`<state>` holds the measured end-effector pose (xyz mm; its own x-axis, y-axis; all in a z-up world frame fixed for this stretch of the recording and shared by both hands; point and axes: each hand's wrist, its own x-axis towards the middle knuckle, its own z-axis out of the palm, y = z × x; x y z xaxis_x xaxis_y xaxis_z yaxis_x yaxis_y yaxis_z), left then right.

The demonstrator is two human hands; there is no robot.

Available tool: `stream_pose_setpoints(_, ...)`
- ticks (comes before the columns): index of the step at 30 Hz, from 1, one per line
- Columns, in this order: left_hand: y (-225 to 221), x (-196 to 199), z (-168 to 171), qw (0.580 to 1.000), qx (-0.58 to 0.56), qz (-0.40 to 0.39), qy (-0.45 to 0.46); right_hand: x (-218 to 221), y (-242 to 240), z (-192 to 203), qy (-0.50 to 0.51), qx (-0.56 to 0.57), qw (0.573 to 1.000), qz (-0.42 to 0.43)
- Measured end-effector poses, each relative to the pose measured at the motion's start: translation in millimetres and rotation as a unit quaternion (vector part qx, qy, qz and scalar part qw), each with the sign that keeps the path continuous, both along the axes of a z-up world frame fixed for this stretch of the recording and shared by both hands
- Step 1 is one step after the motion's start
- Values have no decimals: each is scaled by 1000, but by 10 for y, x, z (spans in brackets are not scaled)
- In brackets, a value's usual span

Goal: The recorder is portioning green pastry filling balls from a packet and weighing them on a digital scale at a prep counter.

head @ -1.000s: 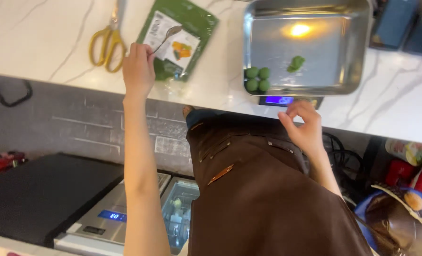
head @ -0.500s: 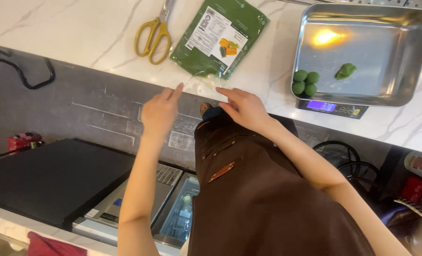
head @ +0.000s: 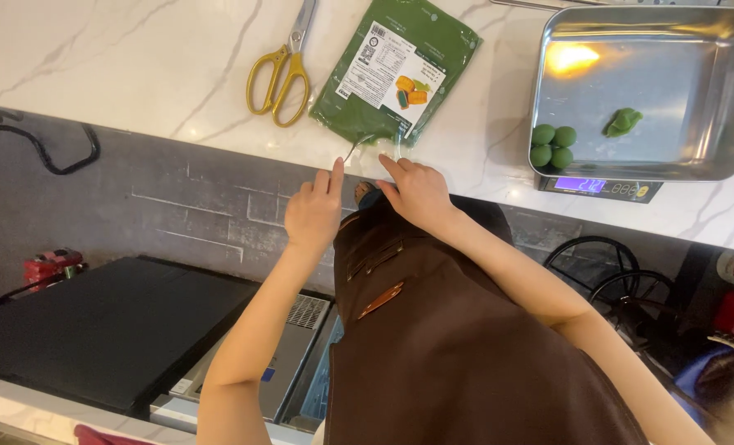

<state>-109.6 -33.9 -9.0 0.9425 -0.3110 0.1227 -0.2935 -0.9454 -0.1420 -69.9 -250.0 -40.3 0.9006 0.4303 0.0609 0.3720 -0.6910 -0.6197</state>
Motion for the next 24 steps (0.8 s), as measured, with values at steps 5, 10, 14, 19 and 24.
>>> stream_pose_setpoints(5, -70, -19, -65, 1000, 27, 0, 6, 18, 34, -50, 12, -3, 1000, -11)
stream_pose_setpoints(10, -146, 24, -100, 998, 48, 1, 28, 33, 75, -103, 3, 2, 1000, -18)
stream_pose_setpoints(14, -193, 66, -126, 990, 140, -26, -11, 40, 99, -161, 2, -5, 1000, -27)
stream_pose_setpoints(19, -172, 215, -89, 991, 123, -49, 17, 58, 122, -194, 11, -8, 999, -29)
stream_pose_setpoints(24, -30, 515, -132, 983, 31, -97, 153, 63, 128, -314, 5, -12, 999, -38)
